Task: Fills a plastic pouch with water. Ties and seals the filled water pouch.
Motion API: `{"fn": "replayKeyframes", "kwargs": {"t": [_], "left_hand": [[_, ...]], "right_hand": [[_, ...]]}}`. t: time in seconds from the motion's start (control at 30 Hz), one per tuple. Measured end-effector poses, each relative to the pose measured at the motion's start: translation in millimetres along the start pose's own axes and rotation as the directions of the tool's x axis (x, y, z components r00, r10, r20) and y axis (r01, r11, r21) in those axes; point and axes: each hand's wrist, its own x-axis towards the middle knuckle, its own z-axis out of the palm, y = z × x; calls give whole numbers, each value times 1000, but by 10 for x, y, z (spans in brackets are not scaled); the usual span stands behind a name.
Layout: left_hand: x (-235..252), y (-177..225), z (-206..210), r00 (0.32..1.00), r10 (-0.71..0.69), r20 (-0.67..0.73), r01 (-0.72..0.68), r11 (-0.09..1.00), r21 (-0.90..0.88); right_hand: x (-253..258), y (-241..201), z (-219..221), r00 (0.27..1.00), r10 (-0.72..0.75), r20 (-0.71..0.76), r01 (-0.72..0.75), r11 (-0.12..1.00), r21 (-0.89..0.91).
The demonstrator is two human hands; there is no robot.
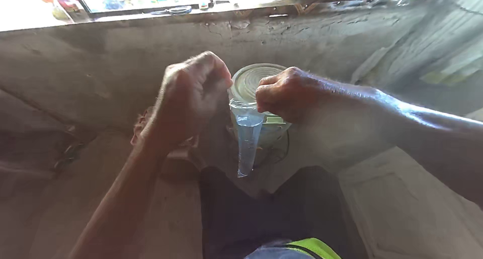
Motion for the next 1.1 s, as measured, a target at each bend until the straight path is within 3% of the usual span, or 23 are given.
{"fn": "replayKeyframes", "kwargs": {"t": [0.1, 0.2, 0.27, 0.37, 0.57, 0.7, 0.77, 0.87, 0.97, 1.0, 1.1], "left_hand": [[-139, 22, 22, 988, -147, 48, 151, 984, -93], [-450, -165, 489, 927, -332, 177, 374, 864, -338], [-580, -277, 858, 921, -350, 171, 375, 682, -628], [-603, -252, 1108, 929, -367, 59, 272, 563, -781], [-498, -198, 1139, 918, -391, 63, 308, 606, -734], [-551, -208, 1226, 896, -435, 91, 373, 627, -684], [-594, -221, 1283, 868, -484, 109, 418, 596, -685], [-585, -205, 1295, 852, -512, 111, 441, 587, -679], [-548, -160, 1264, 845, -525, 102, 461, 620, -635], [-543, -152, 1248, 839, -533, 110, 474, 617, -628], [-570, -177, 1201, 842, -524, 131, 481, 618, -621]], "right_hand": [[-38, -53, 89, 1000, 4, -28, -4, 1000, -6], [-27, -33, 114, 996, -54, -74, 54, 999, -9], [-21, -14, 129, 993, -84, -79, 84, 996, -7], [-73, -7, 125, 998, -63, -25, 63, 998, -8], [-206, 90, -4, 993, -6, -117, 4, 1000, -17], [-211, 37, -522, 933, 248, -261, -271, 961, -56], [-192, 64, -640, 911, 295, -289, -318, 948, -35], [-112, 67, -359, 960, 269, -74, -269, 963, 12], [48, 24, 52, 929, 284, 236, -302, 952, 47], [94, 23, 147, 929, 254, 269, -279, 959, 56], [169, 96, 283, 981, 139, 132, -154, 982, 111]]}}
